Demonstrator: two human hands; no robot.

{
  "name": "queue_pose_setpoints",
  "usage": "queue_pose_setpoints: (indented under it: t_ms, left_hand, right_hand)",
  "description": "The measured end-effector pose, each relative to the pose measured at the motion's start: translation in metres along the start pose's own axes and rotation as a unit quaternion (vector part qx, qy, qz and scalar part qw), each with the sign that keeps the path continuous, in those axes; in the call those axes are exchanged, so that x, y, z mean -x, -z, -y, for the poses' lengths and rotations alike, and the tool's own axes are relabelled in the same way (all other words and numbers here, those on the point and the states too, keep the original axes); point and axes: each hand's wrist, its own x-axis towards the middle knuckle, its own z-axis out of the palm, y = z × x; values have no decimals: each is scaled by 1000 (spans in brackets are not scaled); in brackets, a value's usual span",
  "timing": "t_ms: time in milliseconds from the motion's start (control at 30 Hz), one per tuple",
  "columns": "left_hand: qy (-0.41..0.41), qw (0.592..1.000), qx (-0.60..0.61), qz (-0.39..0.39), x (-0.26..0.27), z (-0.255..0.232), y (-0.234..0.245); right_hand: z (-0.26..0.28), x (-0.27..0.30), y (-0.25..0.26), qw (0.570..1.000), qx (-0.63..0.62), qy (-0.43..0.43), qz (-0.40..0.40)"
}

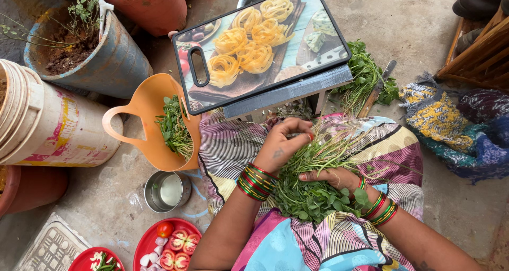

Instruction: The person trims the roots off a bunch of green leafy herbs using a knife and then picks through the bundle by hand to separate the leaves and stems from the roots.

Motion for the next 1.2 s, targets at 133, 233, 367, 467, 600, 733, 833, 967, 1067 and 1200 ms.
queue_pose_setpoints:
  t_ms: [133, 233, 367, 467, 600, 733, 833, 967, 1067, 1200]
  left_hand:
    - [43, 993, 109, -10, 3, -13, 4]
    - [6, 995, 92, -32, 8, -22, 10]
    - [-8, 958, -247, -145, 17, -27, 13]
    - [-75, 871, -445, -193, 20, -15, 15]
    - [-53, 900, -405, -154, 25, 17, 19]
    - [-88, 901, -402, -136, 40, 33, 26]
    - [19, 962, -260, -84, 51, 28, 26]
    - [57, 992, -109, -2, 62, 31, 20]
    - [67, 997, -49, 6, 65, 47, 23]
    - [84, 996, 42, -12, 64, 72, 30]
  right_hand:
    - [2, 2, -2, 1000, 10, 29, -9]
    - [5, 2, -4, 1000, 11, 21, 4]
    - [12, 9, -12, 1000, 22, 14, 2]
    - [13, 10, -14, 999, -16, 33, 36]
    - [-6, -2, 5, 1000, -18, 4, -13]
    - [-13, -8, 19, 1000, -1, 14, -24]
    - [-13, -4, 16, 996, -27, 79, -37]
    - [-10, -6, 14, 996, -57, 64, -29]
    - [-11, -7, 19, 995, -58, 64, -52]
    - [-20, -11, 32, 993, -55, 79, -74]
